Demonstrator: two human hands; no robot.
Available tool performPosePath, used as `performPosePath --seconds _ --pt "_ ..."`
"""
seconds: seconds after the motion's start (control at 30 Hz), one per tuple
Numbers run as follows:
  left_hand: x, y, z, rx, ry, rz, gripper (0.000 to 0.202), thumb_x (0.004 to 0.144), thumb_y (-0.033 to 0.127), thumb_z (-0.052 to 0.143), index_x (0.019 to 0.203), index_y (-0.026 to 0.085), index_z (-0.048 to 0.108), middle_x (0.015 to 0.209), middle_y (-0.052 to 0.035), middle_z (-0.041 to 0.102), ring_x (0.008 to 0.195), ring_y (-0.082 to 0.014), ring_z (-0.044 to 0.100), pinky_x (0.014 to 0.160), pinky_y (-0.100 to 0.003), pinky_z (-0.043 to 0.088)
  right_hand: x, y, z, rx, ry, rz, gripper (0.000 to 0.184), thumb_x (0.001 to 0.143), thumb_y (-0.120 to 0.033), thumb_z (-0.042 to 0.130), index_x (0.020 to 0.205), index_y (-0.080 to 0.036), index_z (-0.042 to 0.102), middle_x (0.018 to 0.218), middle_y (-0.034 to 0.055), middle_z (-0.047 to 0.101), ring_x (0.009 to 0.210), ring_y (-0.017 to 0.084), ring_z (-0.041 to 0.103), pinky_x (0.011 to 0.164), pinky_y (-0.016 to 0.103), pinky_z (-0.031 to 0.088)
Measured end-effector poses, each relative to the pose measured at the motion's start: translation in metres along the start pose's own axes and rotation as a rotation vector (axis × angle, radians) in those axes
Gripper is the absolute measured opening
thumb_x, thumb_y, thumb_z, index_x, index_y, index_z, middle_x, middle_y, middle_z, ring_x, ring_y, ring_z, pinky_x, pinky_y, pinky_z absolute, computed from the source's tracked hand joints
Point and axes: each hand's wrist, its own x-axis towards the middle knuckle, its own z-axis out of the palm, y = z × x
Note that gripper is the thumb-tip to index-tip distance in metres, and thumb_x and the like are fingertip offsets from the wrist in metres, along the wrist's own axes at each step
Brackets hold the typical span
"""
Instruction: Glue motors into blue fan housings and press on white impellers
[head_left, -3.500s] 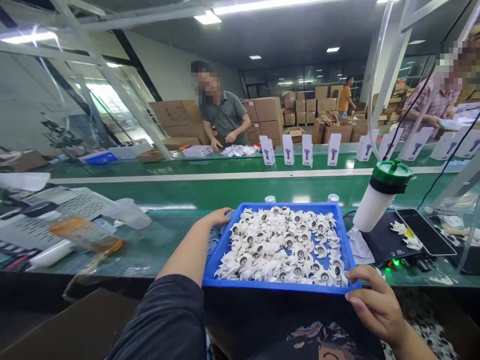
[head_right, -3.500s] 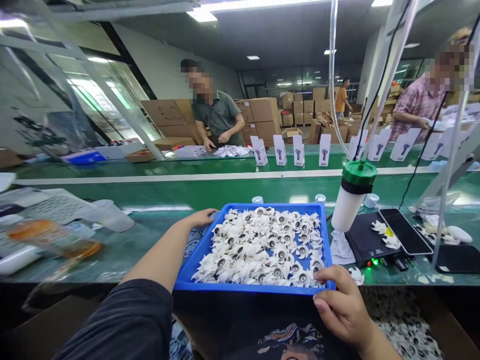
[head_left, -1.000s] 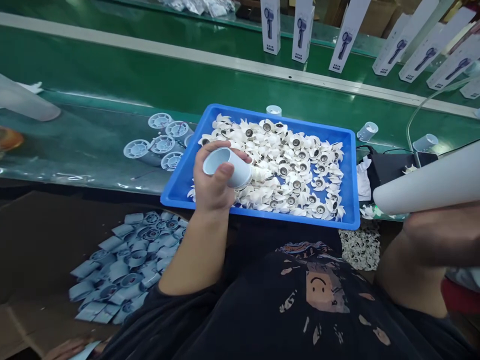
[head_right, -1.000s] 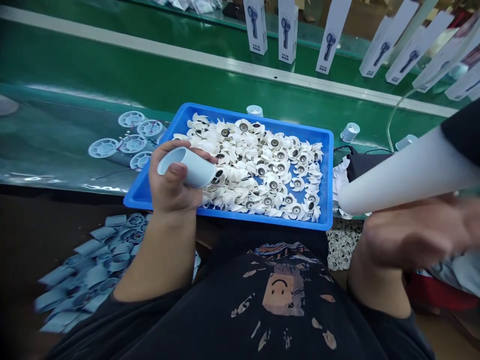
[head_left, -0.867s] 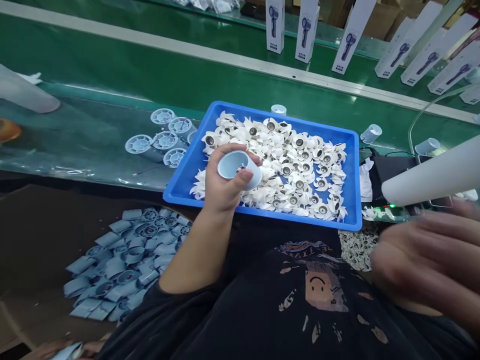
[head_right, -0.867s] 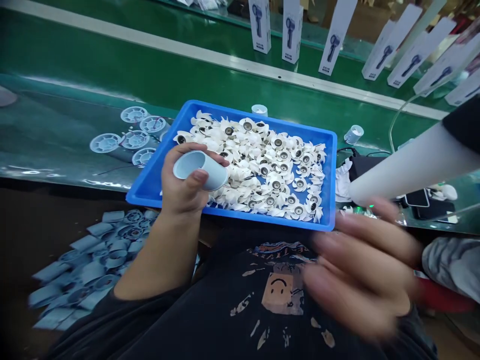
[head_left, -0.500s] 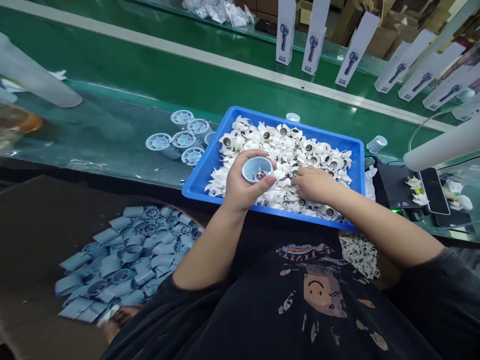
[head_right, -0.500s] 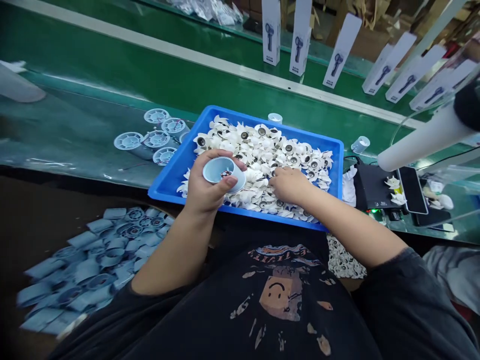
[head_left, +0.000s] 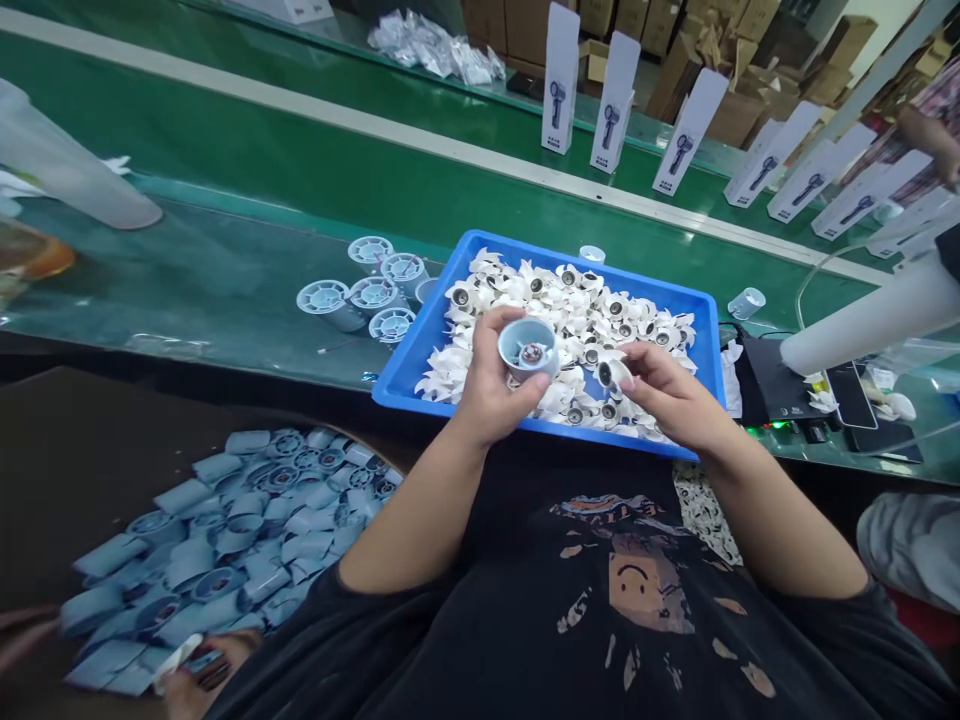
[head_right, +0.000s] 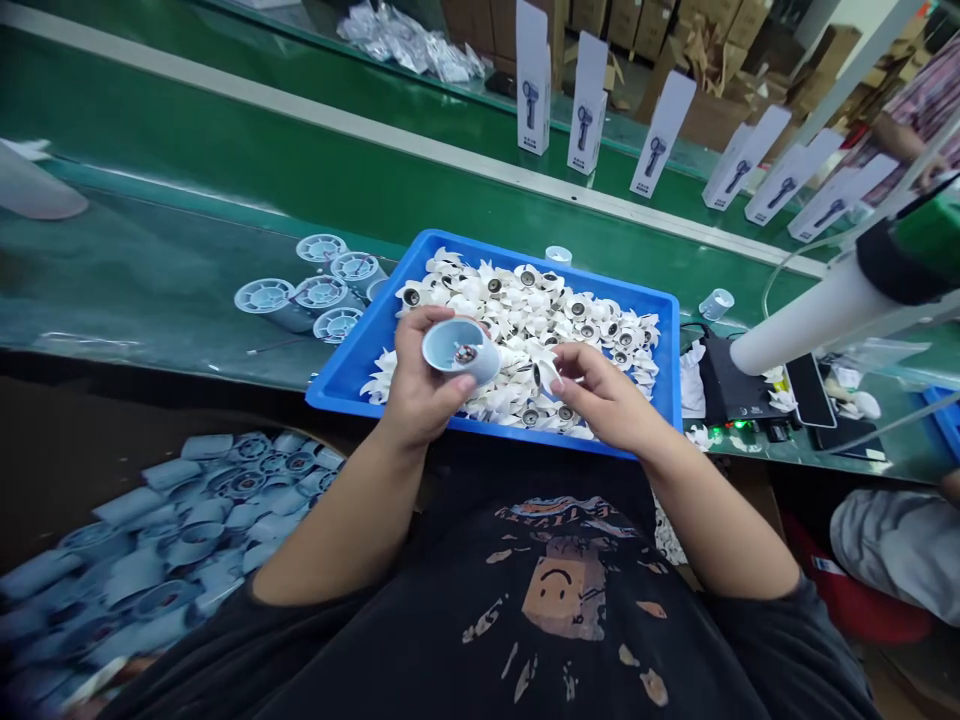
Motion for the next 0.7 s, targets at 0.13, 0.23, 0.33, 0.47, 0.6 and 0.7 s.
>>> performPosePath --seconds 0.13,0.23,0.33,0.47,0.6,0.7 --pt "-0.015 0.027 -0.004 0.320 -0.317 0.011 0.061 0.079 0.043 0.072 0.133 0.025 0.049 0.118 -0.0095 0.065 0.101 -0.0253 0.066 0.087 -0.038 0.055 -0.029 0.009 0.011 0.341 0.014 0.026 0.032 0.094 -0.047 0.044 0.117 -0.024 0.044 0.099 0.0056 0.062 0.079 0.018 0.064 0.076 0.037 0.057" --pt "-0.017 0.048 -0.002 0.426 -0.490 0.099 0.058 0.078 0.052 0.074 0.128 0.026 0.057 0.121 -0.0095 0.068 0.109 -0.0290 0.065 0.094 -0.043 0.053 -0.041 0.007 0.018 0.434 0.040 0.010 0.030 0.094 -0.044 0.048 0.116 -0.024 0.046 0.094 0.0042 0.061 0.076 0.017 0.064 0.072 0.034 0.057" --pt "-0.016 0.057 0.002 0.475 -0.517 0.172 0.059 0.080 0.053 0.072 0.130 0.025 0.056 0.121 -0.0106 0.069 0.110 -0.0292 0.066 0.096 -0.044 0.052 -0.045 -0.007 0.018 0.225 0.095 -0.148 0.021 0.094 -0.032 0.054 0.113 -0.023 0.053 0.097 0.0047 0.060 0.082 0.016 0.061 0.073 0.030 0.055" --pt "-0.019 0.059 0.007 0.527 -0.529 0.239 0.056 0.085 0.045 0.069 0.134 0.023 0.053 0.119 -0.0118 0.071 0.106 -0.0283 0.069 0.091 -0.043 0.056 -0.046 -0.029 0.014 -0.351 0.131 -0.351 0.017 0.093 -0.019 0.058 0.109 -0.020 0.064 0.101 0.0069 0.056 0.085 0.016 0.055 0.075 0.030 0.051" --pt "-0.027 0.062 0.015 0.541 -0.446 0.360 0.054 0.088 0.031 0.067 0.137 0.021 0.049 0.117 -0.0124 0.072 0.107 -0.0260 0.070 0.094 -0.040 0.057 -0.038 -0.035 0.015 -0.459 0.116 -0.414 0.007 0.090 -0.019 0.067 0.096 -0.020 0.071 0.092 0.0039 0.051 0.082 0.015 0.053 0.070 0.028 0.048" --pt "-0.030 0.066 0.020 0.579 -0.373 0.407 0.056 0.087 0.023 0.066 0.139 0.021 0.047 0.114 -0.0116 0.073 0.105 -0.0248 0.070 0.094 -0.040 0.058 -0.033 -0.032 0.017 -0.443 0.099 -0.374 0.004 0.086 -0.018 0.071 0.089 -0.021 0.072 0.091 0.0025 0.050 0.083 0.015 0.054 0.071 0.028 0.046"
